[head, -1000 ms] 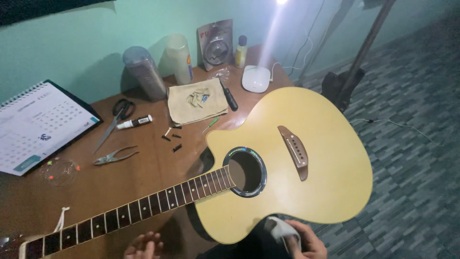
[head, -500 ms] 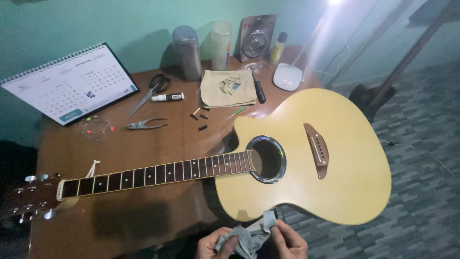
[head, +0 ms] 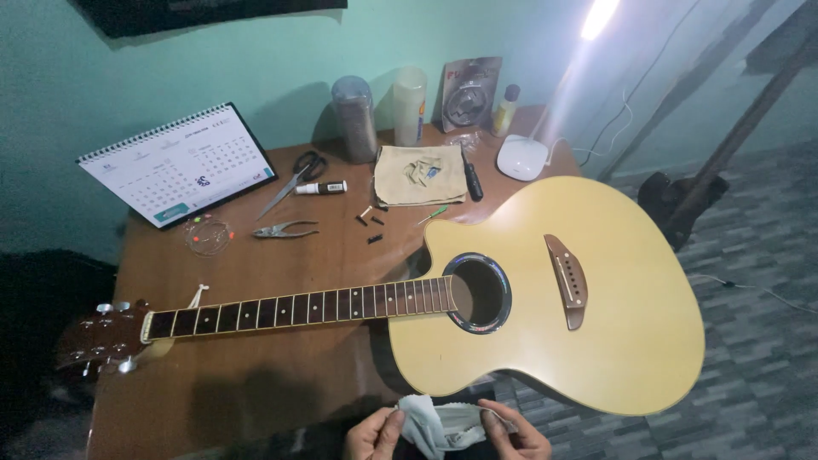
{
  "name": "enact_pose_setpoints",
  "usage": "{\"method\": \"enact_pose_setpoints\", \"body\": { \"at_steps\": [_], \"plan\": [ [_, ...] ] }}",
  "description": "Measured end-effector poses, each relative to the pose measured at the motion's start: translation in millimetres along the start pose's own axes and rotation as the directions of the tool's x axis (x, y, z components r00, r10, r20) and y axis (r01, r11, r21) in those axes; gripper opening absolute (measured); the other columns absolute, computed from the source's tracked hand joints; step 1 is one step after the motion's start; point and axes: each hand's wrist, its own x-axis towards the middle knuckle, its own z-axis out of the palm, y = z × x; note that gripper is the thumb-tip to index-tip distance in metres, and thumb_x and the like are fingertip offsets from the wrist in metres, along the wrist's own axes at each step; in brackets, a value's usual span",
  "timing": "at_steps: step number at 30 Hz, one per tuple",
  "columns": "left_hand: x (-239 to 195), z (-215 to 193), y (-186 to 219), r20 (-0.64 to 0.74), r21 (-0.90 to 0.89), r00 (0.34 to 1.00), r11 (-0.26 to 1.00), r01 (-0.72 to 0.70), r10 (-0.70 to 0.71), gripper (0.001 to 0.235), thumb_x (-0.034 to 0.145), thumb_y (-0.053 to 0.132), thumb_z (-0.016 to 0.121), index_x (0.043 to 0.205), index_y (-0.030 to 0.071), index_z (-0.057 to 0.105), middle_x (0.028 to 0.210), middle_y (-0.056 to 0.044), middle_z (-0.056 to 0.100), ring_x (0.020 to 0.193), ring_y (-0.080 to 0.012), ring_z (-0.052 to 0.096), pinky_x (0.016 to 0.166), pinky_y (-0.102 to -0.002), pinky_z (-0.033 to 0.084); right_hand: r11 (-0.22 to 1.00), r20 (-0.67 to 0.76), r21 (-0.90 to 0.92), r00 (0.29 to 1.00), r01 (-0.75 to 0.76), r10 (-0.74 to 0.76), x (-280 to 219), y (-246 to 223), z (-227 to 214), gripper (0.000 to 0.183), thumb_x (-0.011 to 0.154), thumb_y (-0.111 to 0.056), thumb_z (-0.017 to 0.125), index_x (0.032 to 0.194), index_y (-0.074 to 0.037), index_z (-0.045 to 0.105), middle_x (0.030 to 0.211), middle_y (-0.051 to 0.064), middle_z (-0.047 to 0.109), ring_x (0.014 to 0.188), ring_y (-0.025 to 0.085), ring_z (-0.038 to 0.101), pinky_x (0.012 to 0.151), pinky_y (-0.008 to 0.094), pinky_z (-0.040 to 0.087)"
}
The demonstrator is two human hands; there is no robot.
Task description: The person handles a guitar string and then uses a cloth to wipe the body and neck of an acoustic guitar resting on a table. The person wipes the soundhole area, the fretboard, and the headstock.
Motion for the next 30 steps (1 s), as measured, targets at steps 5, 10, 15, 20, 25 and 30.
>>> {"method": "enact_pose_setpoints", "body": {
  "at_steps": [5,10,15,20,25,30],
  "plan": [
    [11.7,23.9,7.7,0.319,-0.569,0.884,0.676,0.468,-0.343,0.066,0.081,0.025,0.073,0.141,0.0,0.061,0.133,-0.026,0.073,0.123,-0.0362,0.07,0.105,-0.043,0.053,0.97,0.254,-0.103,0.949,0.218,-0.186,3.1,31.1,-2.7,0.023,0.086,-0.016,0.075,0.103,-0.015,0.089,0.094,0.004,0.094,0.09,0.008,0.085,0.089,0.022,0.061],
    [2.6,25.3,53.1,0.269,-0.353,0.756,0.669,0.654,-0.597,0.067,0.07,0.006,0.086,0.135,0.011,0.072,0.115,-0.016,0.08,0.103,-0.0282,0.076,0.099,-0.033,0.052,0.964,0.513,0.036,0.823,0.265,-0.245,-7.1,-19.1,-2.2,0.026,0.084,-0.003,0.077,0.107,-0.007,0.088,0.104,0.009,0.092,0.104,0.012,0.084,0.097,0.024,0.057],
    [12.5,4.0,63.1,0.332,-0.415,0.809,0.694,0.588,-0.486,0.042,0.064,-0.018,0.051,0.097,-0.007,0.076,0.107,-0.022,0.088,0.095,-0.0298,0.076,0.093,-0.035,0.056,0.995,0.334,0.022,0.939,-0.1,0.087,-1.6,-57.5,2.0,0.028,0.094,0.002,0.059,0.097,0.009,0.085,0.101,0.021,0.097,0.07,0.024,0.084,0.064,0.029,0.058],
    [25.4,1.9,30.0,0.448,-0.471,0.817,0.681,0.561,-0.363,0.041,0.075,-0.014,0.079,0.105,0.004,0.058,0.101,-0.017,0.063,0.082,-0.0265,0.062,0.074,-0.035,0.052,0.944,0.309,0.191,0.897,0.268,-0.317,0.0,-52.8,33.0,0.016,0.084,0.006,0.063,0.08,0.002,0.079,0.085,0.022,0.091,0.079,0.029,0.087,0.072,0.033,0.067],
    [54.7,-1.8,-3.6,0.677,-0.28,0.691,0.78,0.559,-0.253,0.034,0.081,0.008,0.087,0.112,0.0,0.074,0.094,-0.007,0.074,0.078,-0.0136,0.068,0.076,-0.019,0.048,0.918,0.485,0.357,0.806,0.172,-0.34,30.4,-40.7,26.7,0.01,0.082,0.003,0.058,0.08,0.003,0.068,0.091,0.032,0.085,0.075,0.034,0.079,0.073,0.04,0.057],
    [46.5,-5.2,63.3,0.159,-0.269,0.987,0.963,0.007,0.038,0.009,0.085,0.019,0.074,0.082,0.011,0.076,0.081,-0.004,0.08,0.077,-0.0126,0.073,0.072,-0.026,0.061,0.914,0.154,0.265,0.922,0.307,-0.355,50.1,-51.6,29.3,0.02,0.09,0.007,0.056,0.103,0.006,0.071,0.094,0.026,0.083,0.087,0.031,0.079,0.079,0.034,0.06]
  ]
}}
